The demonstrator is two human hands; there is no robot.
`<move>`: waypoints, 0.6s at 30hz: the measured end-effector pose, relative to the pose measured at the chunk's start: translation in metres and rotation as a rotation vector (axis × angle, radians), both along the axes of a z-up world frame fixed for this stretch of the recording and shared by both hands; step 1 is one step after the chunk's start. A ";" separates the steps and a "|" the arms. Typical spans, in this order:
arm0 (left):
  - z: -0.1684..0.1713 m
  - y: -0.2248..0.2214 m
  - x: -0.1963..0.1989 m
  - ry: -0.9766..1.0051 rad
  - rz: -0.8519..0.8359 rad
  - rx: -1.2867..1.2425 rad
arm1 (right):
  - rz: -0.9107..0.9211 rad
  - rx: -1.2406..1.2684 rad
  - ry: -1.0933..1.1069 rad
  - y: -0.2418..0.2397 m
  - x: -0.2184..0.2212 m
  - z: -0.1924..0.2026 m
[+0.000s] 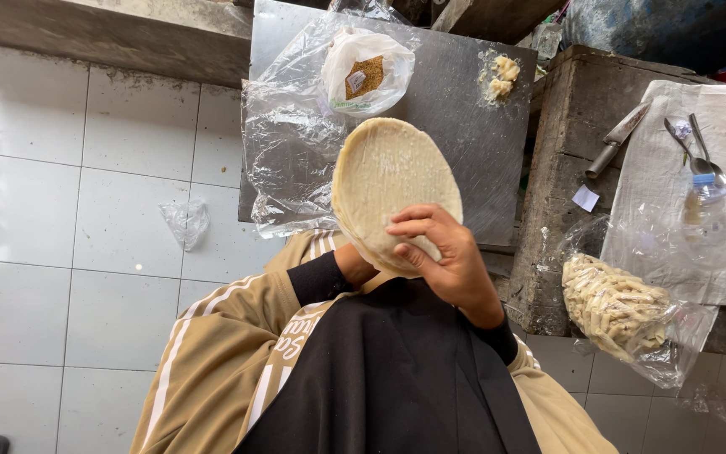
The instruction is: The person handles circular dough wrappers by hand, folding them into halves and thirds, and arranging them on a metal surface.
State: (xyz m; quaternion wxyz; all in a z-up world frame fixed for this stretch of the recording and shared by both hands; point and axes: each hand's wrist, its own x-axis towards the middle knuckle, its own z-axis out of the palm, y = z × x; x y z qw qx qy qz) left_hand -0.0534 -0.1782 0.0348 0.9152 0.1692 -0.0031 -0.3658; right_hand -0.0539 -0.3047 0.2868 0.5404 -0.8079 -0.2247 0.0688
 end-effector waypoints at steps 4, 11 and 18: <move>0.015 -0.010 0.029 0.179 0.151 -0.258 | 0.008 -0.046 -0.021 -0.018 0.003 0.008; 0.018 -0.010 0.041 0.223 0.248 -0.326 | 0.136 -0.051 0.012 -0.036 0.004 0.008; 0.022 -0.008 0.049 0.220 0.259 -0.332 | 0.132 -0.029 0.071 -0.032 0.001 0.004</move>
